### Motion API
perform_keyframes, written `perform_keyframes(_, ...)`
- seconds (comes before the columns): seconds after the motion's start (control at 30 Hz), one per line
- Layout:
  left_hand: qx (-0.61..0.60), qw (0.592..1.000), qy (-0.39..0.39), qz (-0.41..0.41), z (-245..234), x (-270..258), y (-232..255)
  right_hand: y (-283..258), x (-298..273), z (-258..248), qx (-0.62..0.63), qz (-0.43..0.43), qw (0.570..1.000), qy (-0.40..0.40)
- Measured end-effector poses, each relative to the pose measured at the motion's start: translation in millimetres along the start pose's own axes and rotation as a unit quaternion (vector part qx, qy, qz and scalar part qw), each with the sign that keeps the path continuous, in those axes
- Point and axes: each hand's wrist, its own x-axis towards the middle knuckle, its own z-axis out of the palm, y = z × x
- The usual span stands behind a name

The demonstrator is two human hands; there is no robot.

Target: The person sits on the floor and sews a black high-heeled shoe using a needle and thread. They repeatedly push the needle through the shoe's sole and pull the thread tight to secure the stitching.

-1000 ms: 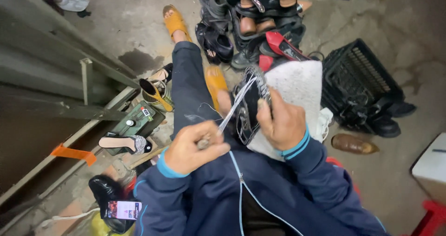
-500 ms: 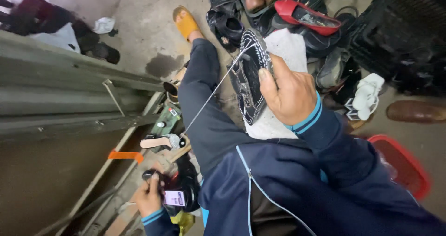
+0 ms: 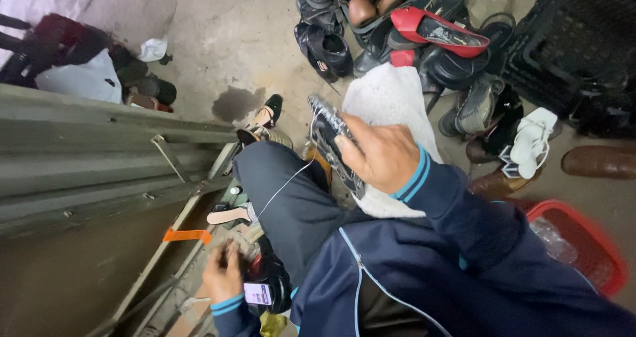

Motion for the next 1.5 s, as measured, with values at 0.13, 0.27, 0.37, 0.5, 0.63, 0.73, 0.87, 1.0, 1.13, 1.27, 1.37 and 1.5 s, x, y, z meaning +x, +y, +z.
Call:
perform_keyframes(0.13, -0.111, 0.994, -0.005, -0.008, 26.4, 5.6, 110.9, -11.8, 13.2, 13.3, 0.017, -0.027, 0.999, -0.044)
perform_keyframes(0.27, -0.196, 0.961, -0.027, 0.195, 61.5, 21.7, 200.0, -5.3, 20.7, 25.3, 0.077, 0.016, 0.99, -0.115)
perform_keyframes(0.37, -0.174, 0.942, -0.053, 0.282, 81.2, 35.0, 256.0, 11.4, 26.0, 32.5, 0.067, 0.055, 0.985, -0.147)
perform_keyframes(0.5, -0.12, 0.937, -0.118, 0.307, 104.9, 54.7, 277.1, 37.7, 23.9, 40.2, 0.066, 0.092, 0.981, -0.159)
perform_keyframes(0.63, -0.238, 0.912, -0.203, 0.265, 103.4, 68.9, 279.1, 47.4, 23.5, 37.7, 0.072, 0.129, 0.975, -0.165)
perform_keyframes(0.73, -0.404, 0.832, -0.373, 0.077, 86.8, 76.6, 280.5, 43.6, 33.5, 33.3, 0.122, 0.116, 0.974, -0.151)
perform_keyframes(0.87, -0.372, 0.862, -0.322, 0.124, 77.0, 86.4, 268.1, 72.5, 29.2, 36.4, 0.225, 0.228, 0.942, -0.1)
perform_keyframes(1.0, -0.232, 0.914, -0.292, 0.16, 58.6, 95.5, 272.8, 143.5, 23.8, 13.6, 0.264, 0.393, 0.877, 0.082)
perform_keyframes(1.13, -0.172, 0.927, -0.286, 0.172, 68.3, 97.9, 264.8, 172.9, 11.3, 18.6, 0.193, 0.355, 0.913, 0.064)
perform_keyframes(1.27, -0.186, 0.925, -0.215, 0.253, 71.7, 89.9, 288.9, 117.0, 35.5, 15.5, 0.015, 0.137, 0.99, -0.007)
perform_keyframes(1.37, -0.248, 0.91, -0.223, 0.247, 88.6, 78.0, 290.7, 76.4, 55.3, 27.8, 0.035, 0.074, 0.997, -0.017)
perform_keyframes(1.5, -0.279, 0.908, -0.225, 0.217, 101.9, 71.0, 288.1, 49.6, 73.3, 39.6, 0.083, -0.01, 0.994, -0.071)
